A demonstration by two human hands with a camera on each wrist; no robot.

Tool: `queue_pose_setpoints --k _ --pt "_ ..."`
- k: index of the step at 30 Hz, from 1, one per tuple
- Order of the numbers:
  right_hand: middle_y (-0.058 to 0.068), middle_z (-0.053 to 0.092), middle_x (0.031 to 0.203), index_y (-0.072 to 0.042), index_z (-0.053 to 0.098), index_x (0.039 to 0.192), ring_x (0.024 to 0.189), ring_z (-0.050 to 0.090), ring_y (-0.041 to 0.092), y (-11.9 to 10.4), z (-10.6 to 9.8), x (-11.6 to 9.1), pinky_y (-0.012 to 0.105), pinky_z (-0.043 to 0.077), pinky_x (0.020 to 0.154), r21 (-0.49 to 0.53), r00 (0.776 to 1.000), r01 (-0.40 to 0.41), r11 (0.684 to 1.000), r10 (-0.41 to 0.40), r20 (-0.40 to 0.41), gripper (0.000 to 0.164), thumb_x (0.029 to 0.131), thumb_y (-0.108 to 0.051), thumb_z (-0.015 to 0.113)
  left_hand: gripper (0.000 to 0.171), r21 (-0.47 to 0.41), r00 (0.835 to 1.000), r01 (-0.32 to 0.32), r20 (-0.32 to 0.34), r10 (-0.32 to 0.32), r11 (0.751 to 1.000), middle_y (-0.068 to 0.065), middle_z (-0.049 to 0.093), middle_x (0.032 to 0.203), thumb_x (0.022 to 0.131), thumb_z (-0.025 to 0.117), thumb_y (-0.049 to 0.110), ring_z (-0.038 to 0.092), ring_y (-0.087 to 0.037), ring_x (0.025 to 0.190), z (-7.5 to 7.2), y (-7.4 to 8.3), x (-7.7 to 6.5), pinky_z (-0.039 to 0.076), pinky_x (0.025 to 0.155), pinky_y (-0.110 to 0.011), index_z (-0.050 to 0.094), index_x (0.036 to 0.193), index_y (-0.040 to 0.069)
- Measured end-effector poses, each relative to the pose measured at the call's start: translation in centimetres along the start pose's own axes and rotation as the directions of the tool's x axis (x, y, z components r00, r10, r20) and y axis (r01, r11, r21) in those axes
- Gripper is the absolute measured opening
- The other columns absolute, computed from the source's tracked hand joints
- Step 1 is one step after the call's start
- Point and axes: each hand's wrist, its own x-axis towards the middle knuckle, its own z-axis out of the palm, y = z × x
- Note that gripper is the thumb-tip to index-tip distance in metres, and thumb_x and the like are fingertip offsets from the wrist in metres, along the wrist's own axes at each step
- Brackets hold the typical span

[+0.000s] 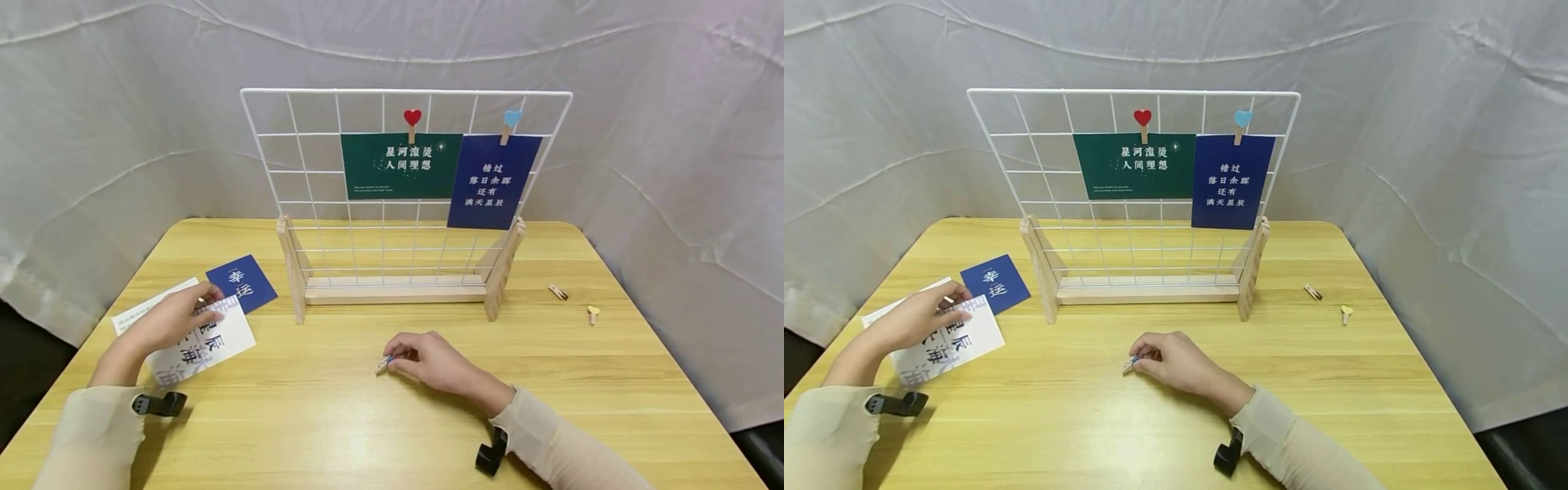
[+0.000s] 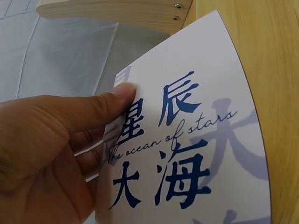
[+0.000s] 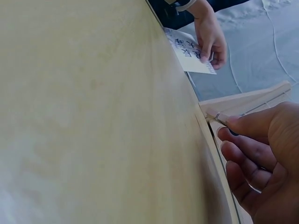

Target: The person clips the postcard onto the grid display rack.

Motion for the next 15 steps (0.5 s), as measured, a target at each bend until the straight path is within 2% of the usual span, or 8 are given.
queue_pose_setpoints --k 6,15 --pt "-0.017 0.068 0.088 -0.018 0.070 0.105 0.073 0.058 0.006 -0.09 -0.10 0.04 0.025 0.050 0.065 0.026 1.000 -0.020 0.999 0.021 -0.015 0.011 0.095 -0.021 0.067 0.018 -0.007 0.999 -0.038 -0.030 0.038 0.999 -0.017 0.065 0.105 0.097 0.060 0.008 0.062 -0.037 0.098 -0.13 0.25 -0.06 0.049 0.085 -0.055 0.057 0.113 -0.001" --pt "-0.015 0.070 0.094 -0.021 0.071 0.105 0.087 0.065 0.005 0.09 -0.06 0.09 0.026 0.053 0.078 0.098 0.999 -0.016 0.995 0.019 -0.028 0.011 0.095 -0.022 0.067 0.018 -0.019 0.998 -0.045 -0.043 0.044 0.999 -0.017 0.065 0.107 0.099 0.058 0.010 0.061 -0.038 0.100 -0.40 0.95 -0.09 0.049 0.086 -0.056 0.058 0.115 0.001"
